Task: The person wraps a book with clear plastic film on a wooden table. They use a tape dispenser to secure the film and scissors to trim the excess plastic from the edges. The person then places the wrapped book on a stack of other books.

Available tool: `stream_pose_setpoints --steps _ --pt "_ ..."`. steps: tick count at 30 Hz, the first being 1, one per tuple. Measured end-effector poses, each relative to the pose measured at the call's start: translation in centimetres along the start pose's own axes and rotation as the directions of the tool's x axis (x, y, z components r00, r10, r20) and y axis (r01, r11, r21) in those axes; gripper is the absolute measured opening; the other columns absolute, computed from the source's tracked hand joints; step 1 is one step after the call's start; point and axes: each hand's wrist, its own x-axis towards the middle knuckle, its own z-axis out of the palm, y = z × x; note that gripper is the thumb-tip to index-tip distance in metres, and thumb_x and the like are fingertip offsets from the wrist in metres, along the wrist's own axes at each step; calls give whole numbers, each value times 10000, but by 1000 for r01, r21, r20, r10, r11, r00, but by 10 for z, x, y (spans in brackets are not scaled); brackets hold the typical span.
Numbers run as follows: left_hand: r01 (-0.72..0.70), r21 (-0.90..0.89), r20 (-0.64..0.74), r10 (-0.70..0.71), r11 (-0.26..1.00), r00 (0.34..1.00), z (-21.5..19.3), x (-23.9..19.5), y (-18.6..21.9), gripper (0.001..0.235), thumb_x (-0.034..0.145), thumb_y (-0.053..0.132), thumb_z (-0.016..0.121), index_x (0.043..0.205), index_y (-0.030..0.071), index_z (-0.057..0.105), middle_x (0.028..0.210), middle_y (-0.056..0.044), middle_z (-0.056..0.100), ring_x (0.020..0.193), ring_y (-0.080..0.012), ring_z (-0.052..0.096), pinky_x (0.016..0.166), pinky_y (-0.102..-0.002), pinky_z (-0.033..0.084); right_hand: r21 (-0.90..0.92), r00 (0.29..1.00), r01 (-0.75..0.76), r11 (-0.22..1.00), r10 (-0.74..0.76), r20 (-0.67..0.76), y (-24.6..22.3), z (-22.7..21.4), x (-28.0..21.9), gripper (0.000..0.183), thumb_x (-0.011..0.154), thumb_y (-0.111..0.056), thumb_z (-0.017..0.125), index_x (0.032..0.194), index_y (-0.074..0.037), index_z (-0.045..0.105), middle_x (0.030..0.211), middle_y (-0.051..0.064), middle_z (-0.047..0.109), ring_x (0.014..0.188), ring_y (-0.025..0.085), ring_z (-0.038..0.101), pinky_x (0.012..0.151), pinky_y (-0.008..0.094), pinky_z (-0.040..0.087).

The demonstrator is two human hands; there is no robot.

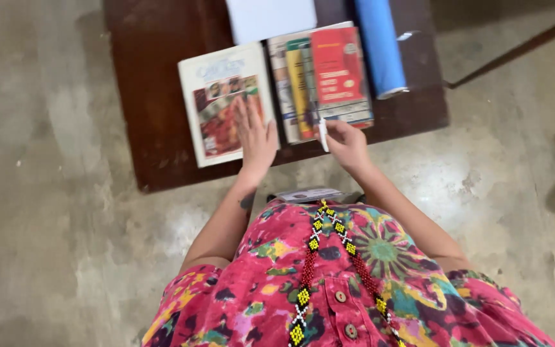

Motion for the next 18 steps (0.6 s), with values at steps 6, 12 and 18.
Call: stream_pose_setpoints --steps 6,12,18 --pt "-312 -382 19 346 870 938 81 -21 193 729 1109 285 562 1677 74 155 1743 -264 56 1636 -455 75 1340 -542 144 236 916 -243 941 303 -263 -2 -189 -81 269 936 -190 748 1162 -44 760 932 12 768 703 61 683 581 217 497" --pt "-347 -598 69 477 723 876 178 -26 369 762 1112 324 600 1690 125 144 1737 -260 -98 1643 -452 7 1330 -557 159 198 825 -211 957 283 -489 57 -358 -138 228 974 -171 770 1155 -35 798 826 4 715 642 36 585 550 211 481" --pt "-277 -750 119 534 601 837 265 -1 467 767 1128 350 579 1698 140 110 1740 -273 -136 1655 -448 -42 1334 -541 174 277 747 -166 947 304 -591 75 -479 -141 240 961 -149 712 1180 -65 764 912 -43 766 668 10 597 564 198 495"
